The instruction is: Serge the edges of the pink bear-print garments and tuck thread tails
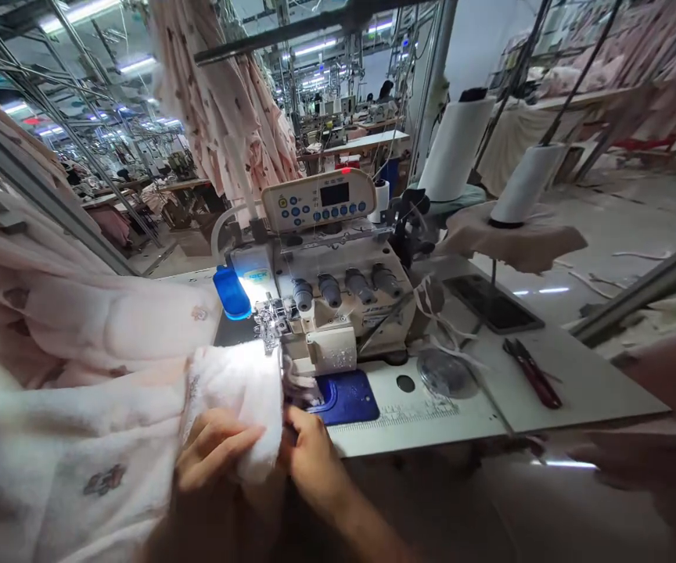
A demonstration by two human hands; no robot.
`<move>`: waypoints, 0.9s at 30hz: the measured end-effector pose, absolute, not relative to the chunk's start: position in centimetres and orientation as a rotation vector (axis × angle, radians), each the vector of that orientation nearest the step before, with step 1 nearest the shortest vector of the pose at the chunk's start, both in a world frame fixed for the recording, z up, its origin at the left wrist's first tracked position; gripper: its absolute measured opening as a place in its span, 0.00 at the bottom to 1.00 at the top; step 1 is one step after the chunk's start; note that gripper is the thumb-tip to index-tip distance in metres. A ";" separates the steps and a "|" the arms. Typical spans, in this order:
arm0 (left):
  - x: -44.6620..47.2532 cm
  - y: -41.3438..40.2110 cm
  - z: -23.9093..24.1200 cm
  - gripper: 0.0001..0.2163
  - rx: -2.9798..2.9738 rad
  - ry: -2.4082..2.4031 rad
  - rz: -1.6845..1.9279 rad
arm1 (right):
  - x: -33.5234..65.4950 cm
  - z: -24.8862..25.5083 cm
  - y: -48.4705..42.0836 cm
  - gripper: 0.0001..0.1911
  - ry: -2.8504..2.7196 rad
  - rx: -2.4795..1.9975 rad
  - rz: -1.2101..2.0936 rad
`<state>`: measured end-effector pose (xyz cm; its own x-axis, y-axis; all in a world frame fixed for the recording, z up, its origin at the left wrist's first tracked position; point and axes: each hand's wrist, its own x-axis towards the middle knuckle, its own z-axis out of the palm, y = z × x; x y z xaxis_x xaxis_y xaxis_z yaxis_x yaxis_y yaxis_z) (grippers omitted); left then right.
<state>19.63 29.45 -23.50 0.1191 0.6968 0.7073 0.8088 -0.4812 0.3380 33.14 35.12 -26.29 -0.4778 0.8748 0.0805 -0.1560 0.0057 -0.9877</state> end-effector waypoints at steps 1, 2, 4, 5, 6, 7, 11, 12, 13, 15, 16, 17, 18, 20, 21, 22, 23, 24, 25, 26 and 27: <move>19.8 29.1 -23.5 0.13 -2.249 -1.514 -1.319 | 33.4 -26.0 34.5 0.09 -1.436 -0.753 1.714; 20.0 28.8 -23.6 0.13 -2.254 -1.484 -1.327 | 33.7 -25.8 33.8 0.10 -1.404 -0.760 1.764; 20.4 28.3 -23.9 0.14 -2.248 -1.419 -1.320 | 34.5 -25.7 32.4 0.14 -1.379 -0.840 1.718; 20.6 28.1 -23.9 0.15 -2.236 -1.401 -1.306 | 34.8 -25.7 31.8 0.15 -1.376 -0.874 1.695; 20.9 27.9 -24.0 0.15 -2.225 -1.397 -1.292 | 35.1 -25.8 31.3 0.16 -1.379 -0.902 1.688; 21.1 27.8 -24.0 0.16 -2.207 -1.400 -1.287 | 35.4 -25.8 30.9 0.16 -1.393 -0.926 1.680; 21.8 27.5 -23.6 0.14 -2.125 -1.384 -1.466 | 36.1 -25.4 30.4 0.15 -1.634 -0.971 1.462; 21.9 27.3 -23.5 0.13 -2.121 -1.377 -1.506 | 36.3 -25.1 30.3 0.17 -1.694 -0.967 1.382; 21.9 27.2 -23.5 0.14 -2.134 -1.370 -1.510 | 36.4 -24.8 30.2 0.17 -1.733 -0.957 1.327; 21.7 26.9 -23.5 0.13 -2.162 -1.361 -1.414 | 36.7 -24.1 30.0 0.19 -1.745 -0.918 1.334; 21.6 26.7 -23.6 0.13 -2.159 -1.352 -1.337 | 36.9 -23.9 29.9 0.20 -1.730 -0.888 1.374; 21.4 26.6 -23.6 0.12 -2.139 -1.342 -1.248 | 37.1 -23.8 29.8 0.21 -1.716 -0.853 1.417; 21.2 26.4 -23.6 0.11 -2.113 -1.323 -1.151 | 37.3 -23.7 29.9 0.22 -1.726 -0.812 1.455; 21.0 26.2 -23.5 0.09 -2.047 -1.288 -1.005 | 37.8 -24.0 30.1 0.20 -1.808 -0.779 1.404; 21.0 26.2 -23.5 0.08 -2.027 -1.280 -0.966 | 37.9 -24.2 30.4 0.16 -1.842 -0.797 1.263; 21.0 26.1 -23.4 0.07 -2.020 -1.287 -0.950 | 38.0 -24.4 30.7 0.12 -1.860 -0.829 1.056; 21.2 26.1 -23.4 0.08 -2.026 -1.311 -0.957 | 38.0 -24.6 31.0 0.11 -1.865 -0.858 0.814; 21.3 26.2 -23.5 0.08 -2.041 -1.345 -0.977 | 38.0 -24.7 31.4 0.12 -1.866 -0.854 0.588; 21.5 26.3 -23.6 0.08 -2.056 -1.374 -1.000 | 38.0 -24.7 31.7 0.11 -1.879 -0.805 0.414; 21.6 26.5 -23.8 0.07 -2.065 -1.386 -1.028 | 38.0 -24.6 32.1 0.09 -1.928 -0.722 0.322; 21.8 26.7 -24.0 0.06 -2.057 -1.385 -1.074 | 38.0 -24.4 32.3 0.07 -1.991 -0.637 0.304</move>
<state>21.77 26.69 -24.01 0.1988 0.5743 0.7941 0.9123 -0.4045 0.0641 38.00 32.34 -24.45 -0.3773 0.5539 0.7422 0.3075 0.8309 -0.4638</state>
